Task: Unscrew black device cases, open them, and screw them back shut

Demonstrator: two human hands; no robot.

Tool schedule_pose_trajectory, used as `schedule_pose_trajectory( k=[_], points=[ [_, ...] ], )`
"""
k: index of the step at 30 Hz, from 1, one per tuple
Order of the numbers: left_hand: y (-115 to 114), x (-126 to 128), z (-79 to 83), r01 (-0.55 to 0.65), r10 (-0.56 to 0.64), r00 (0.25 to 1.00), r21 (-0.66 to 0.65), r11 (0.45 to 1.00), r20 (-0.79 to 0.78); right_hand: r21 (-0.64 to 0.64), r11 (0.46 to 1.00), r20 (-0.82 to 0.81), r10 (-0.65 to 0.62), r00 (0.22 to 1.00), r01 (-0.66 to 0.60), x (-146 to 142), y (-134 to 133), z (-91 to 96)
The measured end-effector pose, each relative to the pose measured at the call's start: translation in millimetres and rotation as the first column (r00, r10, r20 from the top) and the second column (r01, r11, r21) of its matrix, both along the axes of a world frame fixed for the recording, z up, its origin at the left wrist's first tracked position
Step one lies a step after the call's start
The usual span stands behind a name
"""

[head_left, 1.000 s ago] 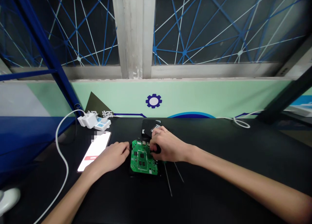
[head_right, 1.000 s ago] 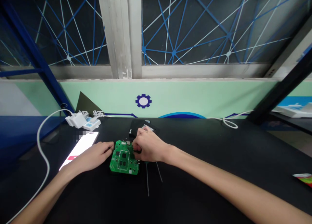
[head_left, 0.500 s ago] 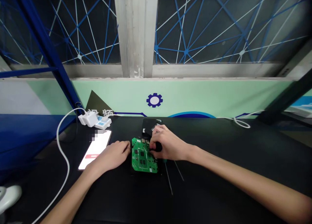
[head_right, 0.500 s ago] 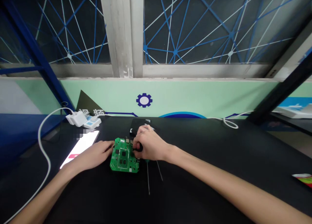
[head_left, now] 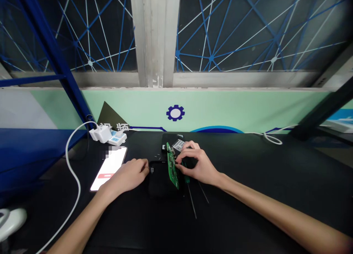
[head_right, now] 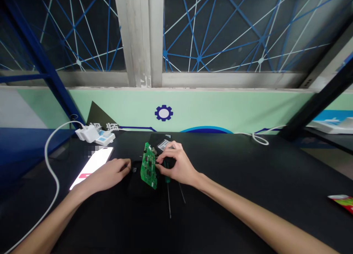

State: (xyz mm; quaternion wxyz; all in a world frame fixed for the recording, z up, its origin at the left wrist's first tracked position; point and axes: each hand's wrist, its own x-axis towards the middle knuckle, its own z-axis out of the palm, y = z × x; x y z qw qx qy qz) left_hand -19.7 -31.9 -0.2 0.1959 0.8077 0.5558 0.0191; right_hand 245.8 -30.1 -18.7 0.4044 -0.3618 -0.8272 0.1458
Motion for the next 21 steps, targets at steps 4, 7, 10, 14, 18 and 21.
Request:
schedule_pose_trajectory(
  k=[4,7,10,14,18,21],
  points=[
    [0,1,-0.2,-0.007,0.007,1.0,0.005,1.0,-0.006,-0.035,0.997,-0.125,-0.073,0.989,0.069,-1,-1,-4.1],
    [0,1,-1.7,-0.021,0.021,1.0,0.0,1.0,0.002,-0.085,0.994,-0.204,-0.082,0.975,0.066,-1,0,-7.3],
    [0,1,-2.6,-0.035,0.036,0.999,-0.013,0.999,0.029,-0.104,0.993,-0.261,-0.074,0.962,0.048,0,1,-12.1],
    [0,1,-0.9,-0.051,0.052,0.998,-0.014,0.999,0.025,-0.083,0.996,-0.301,-0.061,0.952,0.037,1,4,-17.5],
    [-1,-1,1.7,-0.076,0.076,0.997,0.002,0.997,0.004,-0.072,0.997,-0.317,-0.057,0.947,0.036,2,5,-20.4],
    [-1,-1,2.3,-0.078,0.078,0.997,0.001,0.997,-0.004,-0.079,0.996,-0.329,-0.058,0.943,0.034,2,4,-21.5]
  ],
)
